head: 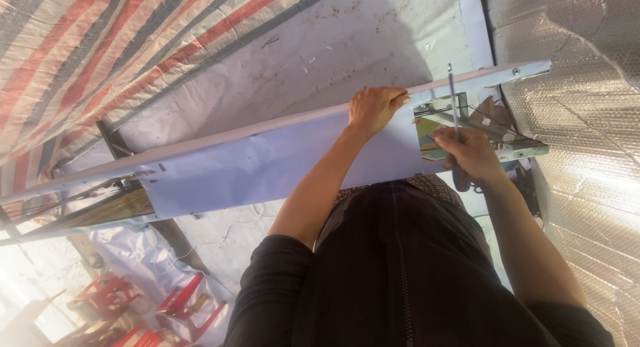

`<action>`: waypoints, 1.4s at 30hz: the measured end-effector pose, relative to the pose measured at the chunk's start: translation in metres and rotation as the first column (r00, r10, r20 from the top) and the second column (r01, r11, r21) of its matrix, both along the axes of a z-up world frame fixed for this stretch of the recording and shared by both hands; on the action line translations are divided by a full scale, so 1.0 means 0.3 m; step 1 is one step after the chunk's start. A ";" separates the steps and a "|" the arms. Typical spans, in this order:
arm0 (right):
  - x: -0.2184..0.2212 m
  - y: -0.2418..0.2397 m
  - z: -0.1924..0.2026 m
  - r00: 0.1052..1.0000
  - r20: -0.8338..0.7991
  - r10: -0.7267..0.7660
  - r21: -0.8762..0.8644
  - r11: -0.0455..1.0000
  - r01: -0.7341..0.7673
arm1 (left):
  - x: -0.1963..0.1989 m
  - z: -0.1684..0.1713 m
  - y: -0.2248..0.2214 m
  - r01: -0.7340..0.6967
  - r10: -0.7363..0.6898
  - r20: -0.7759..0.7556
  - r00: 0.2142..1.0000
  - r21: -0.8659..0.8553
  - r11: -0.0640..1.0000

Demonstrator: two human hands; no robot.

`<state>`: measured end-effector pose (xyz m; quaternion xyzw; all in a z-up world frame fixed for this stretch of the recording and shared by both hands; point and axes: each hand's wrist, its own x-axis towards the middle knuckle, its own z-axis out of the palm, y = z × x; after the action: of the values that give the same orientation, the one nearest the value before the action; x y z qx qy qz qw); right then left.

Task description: Tucking the edges of a printed banner into a metal frame using a screwdriver to secure it.

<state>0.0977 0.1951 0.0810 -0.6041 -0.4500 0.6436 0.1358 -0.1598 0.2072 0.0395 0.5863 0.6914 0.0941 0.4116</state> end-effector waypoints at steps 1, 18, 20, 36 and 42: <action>0.017 -0.011 -0.039 1.000 -0.001 0.001 -0.007 1.000 -0.001 | 0.003 -0.003 0.005 -0.001 0.001 -0.001 1.000 -0.007 1.000; 0.094 -0.391 -0.309 0.901 0.361 0.239 -0.184 0.966 -0.182 | -0.022 0.013 0.060 -0.008 0.014 0.031 0.999 -0.195 0.981; 0.025 -0.371 -0.226 0.919 0.354 0.172 -0.181 0.977 -0.113 | -0.018 0.049 0.063 -0.008 0.013 0.027 1.000 -0.182 0.983; -0.006 -0.325 -0.043 0.941 0.270 0.205 -0.211 0.966 -0.150 | -0.008 0.073 0.031 -0.027 0.029 0.020 0.999 -0.092 0.995; 0.157 -0.221 0.075 0.976 -0.079 -0.203 -0.038 0.979 0.200 | 0.011 0.046 0.027 0.016 -0.017 -0.042 0.999 -0.016 1.000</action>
<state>0.1447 0.1288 0.1035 -0.6214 -0.3708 0.6575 0.2098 -0.1566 0.2153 0.0532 0.5905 0.6959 0.0728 0.4021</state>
